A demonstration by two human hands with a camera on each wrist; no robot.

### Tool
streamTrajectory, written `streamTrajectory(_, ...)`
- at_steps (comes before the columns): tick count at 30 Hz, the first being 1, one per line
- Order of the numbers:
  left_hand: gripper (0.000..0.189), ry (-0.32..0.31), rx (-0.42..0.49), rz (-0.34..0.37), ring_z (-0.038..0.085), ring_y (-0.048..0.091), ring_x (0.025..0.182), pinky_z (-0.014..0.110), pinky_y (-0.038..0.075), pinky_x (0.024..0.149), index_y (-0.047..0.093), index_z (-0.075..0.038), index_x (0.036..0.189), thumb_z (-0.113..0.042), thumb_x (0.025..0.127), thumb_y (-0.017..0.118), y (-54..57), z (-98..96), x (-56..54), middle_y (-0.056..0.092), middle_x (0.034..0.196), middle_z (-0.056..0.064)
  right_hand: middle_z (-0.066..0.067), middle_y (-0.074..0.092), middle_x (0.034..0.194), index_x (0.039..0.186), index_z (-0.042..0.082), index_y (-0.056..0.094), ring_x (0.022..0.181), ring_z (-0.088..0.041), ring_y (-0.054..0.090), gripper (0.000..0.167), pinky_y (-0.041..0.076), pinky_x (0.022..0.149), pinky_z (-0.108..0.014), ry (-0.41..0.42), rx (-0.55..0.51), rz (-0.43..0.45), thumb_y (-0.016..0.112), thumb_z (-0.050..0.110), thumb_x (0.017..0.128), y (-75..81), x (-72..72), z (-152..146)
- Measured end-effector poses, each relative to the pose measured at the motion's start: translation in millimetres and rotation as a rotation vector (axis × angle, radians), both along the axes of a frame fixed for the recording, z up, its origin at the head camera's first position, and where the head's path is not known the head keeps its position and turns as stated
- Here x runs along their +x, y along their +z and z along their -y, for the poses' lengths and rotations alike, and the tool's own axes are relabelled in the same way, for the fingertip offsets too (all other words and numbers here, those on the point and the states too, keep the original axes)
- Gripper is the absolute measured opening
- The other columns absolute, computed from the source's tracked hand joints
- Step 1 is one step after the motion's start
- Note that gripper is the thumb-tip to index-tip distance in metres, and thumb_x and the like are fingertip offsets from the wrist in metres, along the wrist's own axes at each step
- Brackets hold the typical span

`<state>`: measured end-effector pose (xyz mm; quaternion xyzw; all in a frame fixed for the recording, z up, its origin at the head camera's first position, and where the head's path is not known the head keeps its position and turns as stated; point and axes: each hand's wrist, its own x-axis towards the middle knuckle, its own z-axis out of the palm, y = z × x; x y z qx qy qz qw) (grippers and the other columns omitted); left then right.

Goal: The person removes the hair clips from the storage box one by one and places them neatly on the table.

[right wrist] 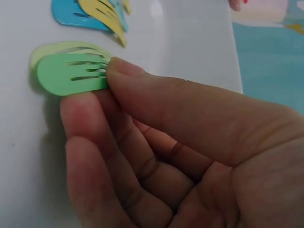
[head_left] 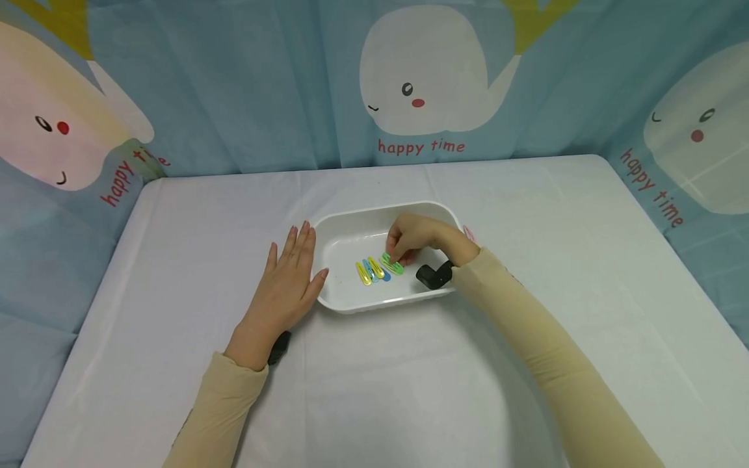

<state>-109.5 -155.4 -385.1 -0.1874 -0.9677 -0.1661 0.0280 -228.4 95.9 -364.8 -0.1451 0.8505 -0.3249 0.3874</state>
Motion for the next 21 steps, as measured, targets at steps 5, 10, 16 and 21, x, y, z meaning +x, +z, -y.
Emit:
streamTrajectory(5, 0.069, 0.001, -0.001, 0.006, 0.026, -0.004, 0.144, 0.055, 0.002, 0.111, 0.007, 0.001, 0.150, -0.037, 0.101, 0.036, 0.3, 0.0, -0.1, 0.001, 0.157, 0.012, -0.006, 0.061, 0.071, 0.081, 0.001, 0.063, 0.059, -0.013, 0.055, 0.007, 0.049, 0.058, -0.023, -0.013, -0.026, 0.006, 0.070, 0.003, 0.081, 1.7, -1.3, -4)
streamTrajectory(10, 0.069, -0.001, -0.004, -0.002, 0.028, -0.002, 0.144, 0.056, 0.002, 0.111, 0.007, 0.002, 0.150, -0.037, 0.101, 0.036, 0.3, 0.6, -0.4, 0.001, 0.157, 0.012, -0.006, 0.061, 0.071, 0.082, 0.001, 0.063, 0.061, -0.014, 0.055, 0.007, 0.049, 0.061, -0.024, -0.024, -0.071, -0.006, 0.070, 0.004, 0.082, 5.0, -1.5, -7)
streamTrajectory(16, 0.069, 0.003, -0.006, -0.005, 0.027, -0.003, 0.144, 0.056, 0.002, 0.111, 0.007, 0.002, 0.150, -0.037, 0.101, 0.036, 0.1, 1.5, 0.1, 0.001, 0.157, 0.012, -0.005, 0.062, 0.072, 0.082, 0.000, 0.064, 0.063, -0.014, 0.057, 0.006, 0.051, 0.063, -0.025, -0.053, -0.133, -0.027, 0.069, 0.004, 0.081, 11.9, 0.4, -8)
streamTrajectory(21, 0.069, 0.000, -0.010, 0.001, 0.028, -0.002, 0.144, 0.056, 0.003, 0.111, 0.006, 0.001, 0.150, -0.038, 0.101, 0.035, -0.6, 0.5, 0.0, 0.000, 0.157, 0.012, -0.006, 0.062, 0.073, 0.083, -0.002, 0.063, 0.066, -0.015, 0.060, 0.006, 0.053, 0.066, -0.028, -0.109, -0.221, -0.036, 0.068, 0.002, 0.082, 17.5, 2.2, -13)
